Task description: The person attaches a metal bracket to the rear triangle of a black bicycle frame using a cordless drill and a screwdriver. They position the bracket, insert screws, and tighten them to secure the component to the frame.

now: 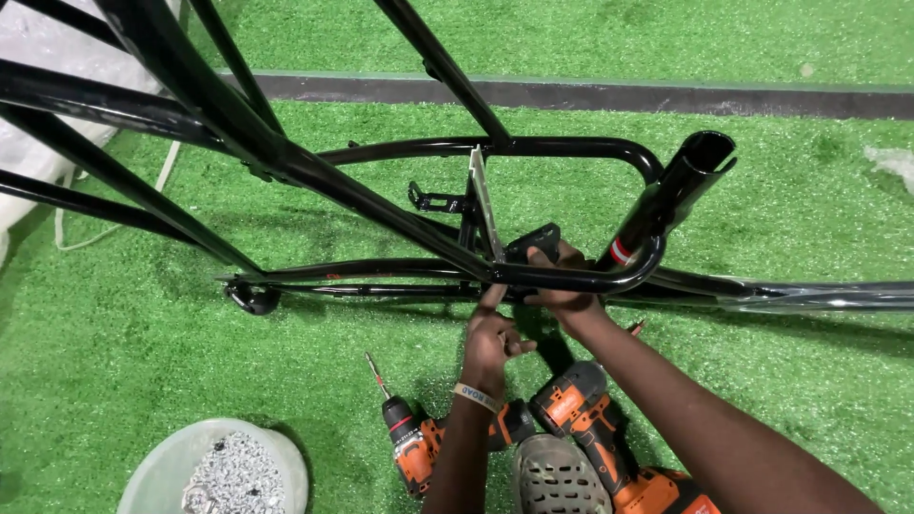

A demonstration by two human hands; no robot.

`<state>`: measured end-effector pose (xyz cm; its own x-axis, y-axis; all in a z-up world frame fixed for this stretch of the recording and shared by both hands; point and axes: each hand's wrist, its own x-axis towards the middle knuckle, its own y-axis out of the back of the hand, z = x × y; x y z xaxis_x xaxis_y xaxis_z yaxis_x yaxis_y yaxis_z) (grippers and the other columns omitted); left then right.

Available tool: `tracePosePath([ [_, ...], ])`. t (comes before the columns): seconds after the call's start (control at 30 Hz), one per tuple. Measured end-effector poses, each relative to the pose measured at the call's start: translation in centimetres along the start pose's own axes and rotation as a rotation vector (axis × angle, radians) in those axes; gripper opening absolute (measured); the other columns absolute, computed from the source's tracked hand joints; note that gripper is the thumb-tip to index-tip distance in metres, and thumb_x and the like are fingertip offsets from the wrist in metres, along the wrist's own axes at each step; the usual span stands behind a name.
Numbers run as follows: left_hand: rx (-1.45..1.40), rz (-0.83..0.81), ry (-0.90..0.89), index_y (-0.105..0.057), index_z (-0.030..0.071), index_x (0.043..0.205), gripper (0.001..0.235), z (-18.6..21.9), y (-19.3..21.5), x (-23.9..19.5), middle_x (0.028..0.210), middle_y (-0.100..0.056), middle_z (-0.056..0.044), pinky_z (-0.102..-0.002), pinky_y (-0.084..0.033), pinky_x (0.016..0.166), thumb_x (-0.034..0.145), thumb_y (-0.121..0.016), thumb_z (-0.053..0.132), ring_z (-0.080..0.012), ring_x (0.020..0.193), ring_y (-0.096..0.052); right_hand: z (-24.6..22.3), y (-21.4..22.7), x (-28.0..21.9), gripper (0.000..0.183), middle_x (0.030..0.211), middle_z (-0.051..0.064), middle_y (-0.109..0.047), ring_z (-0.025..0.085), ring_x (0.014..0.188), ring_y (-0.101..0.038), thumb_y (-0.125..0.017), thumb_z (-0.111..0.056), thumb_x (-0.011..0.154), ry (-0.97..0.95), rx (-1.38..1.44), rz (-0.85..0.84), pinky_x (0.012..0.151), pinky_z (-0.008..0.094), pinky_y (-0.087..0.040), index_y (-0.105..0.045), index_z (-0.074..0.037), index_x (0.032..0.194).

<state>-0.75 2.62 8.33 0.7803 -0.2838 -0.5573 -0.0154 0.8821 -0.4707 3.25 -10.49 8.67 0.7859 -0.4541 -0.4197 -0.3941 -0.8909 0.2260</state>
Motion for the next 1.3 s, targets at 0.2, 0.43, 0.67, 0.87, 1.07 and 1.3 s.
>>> tracePosePath([
  [0.2, -0.141, 0.009, 0.052, -0.053, 0.014, 0.149, 0.062, -1.6, 1.3, 2.1, 0.071, -0.052, -0.006, -0.055, -0.070, 0.064, 0.088, -0.047, 0.001, -0.0139, 0.040, -0.048, -2.5, 1.1, -0.4, 0.032, 0.100, 0.027, -0.074, 0.043, 0.093, -0.075, -0.060, -0.025, 0.100, 0.033, -0.321, -0.181, 0.081, 0.052, -0.065, -0.061, 0.006, 0.109],
  [0.43, -0.011, -0.075, 0.028, -0.044, 0.014, 0.157, 0.066, -2.1, 2.3, 2.8, 0.070, -0.052, -0.006, -0.051, -0.068, 0.069, 0.091, -0.040, 0.015, -0.0132, 0.042, -0.042, -0.6, -1.1, 1.4, 0.033, 0.101, 0.015, -0.074, 0.033, 0.094, -0.076, -0.071, -0.025, 0.091, -0.041, -0.724, -0.116, 0.074, 0.042, -0.066, -0.062, -0.006, 0.116],
  [0.67, 0.147, -0.124, -0.070, -0.043, 0.019, 0.158, 0.063, -2.9, 3.2, 3.6, 0.141, -0.062, -0.010, -0.042, -0.064, 0.069, 0.095, -0.039, 0.028, -0.0111, 0.048, -0.050, 2.3, -2.8, 2.3, 0.029, 0.093, 0.009, -0.075, 0.029, 0.086, -0.077, -0.063, -0.033, 0.094, -0.053, -0.710, -0.051, 0.070, 0.037, -0.065, -0.061, -0.013, 0.115],
  [0.87, 0.368, -0.080, -0.130, -0.039, 0.025, 0.160, 0.072, -4.2, 3.4, 4.2, 0.150, -0.056, -0.010, -0.032, -0.049, 0.071, 0.088, -0.034, 0.023, -0.0169, 0.072, -0.065, 5.0, -3.5, 2.7, 0.028, 0.091, 0.008, -0.075, 0.027, 0.085, -0.077, -0.060, -0.035, 0.095, -0.025, -0.734, -0.057, 0.071, 0.037, -0.064, -0.060, -0.014, 0.114],
  [1.07, 0.364, 0.020, -0.172, -0.042, 0.024, 0.159, 0.075, -3.8, 1.3, 1.9, 0.144, -0.055, -0.008, -0.031, -0.050, 0.086, 0.084, -0.044, 0.033, -0.0210, 0.103, -0.059, 7.2, -3.0, 4.5, 0.029, 0.089, 0.006, -0.075, 0.026, 0.084, -0.077, -0.058, -0.037, 0.096, 0.004, -0.749, -0.044, 0.072, 0.037, -0.063, -0.060, -0.014, 0.114],
  [1.3, 0.171, -0.016, -0.139, -0.048, 0.007, 0.152, 0.068, -5.3, 3.3, 5.4, 0.147, -0.054, -0.013, -0.021, -0.047, 0.058, 0.086, -0.038, 0.022, -0.0139, 0.068, -0.059, 16.6, 2.6, 11.2, 0.029, 0.087, 0.005, -0.075, 0.024, 0.082, -0.077, -0.055, -0.039, 0.097, 0.025, -0.773, -0.034, 0.073, 0.037, -0.062, -0.059, -0.015, 0.113],
])
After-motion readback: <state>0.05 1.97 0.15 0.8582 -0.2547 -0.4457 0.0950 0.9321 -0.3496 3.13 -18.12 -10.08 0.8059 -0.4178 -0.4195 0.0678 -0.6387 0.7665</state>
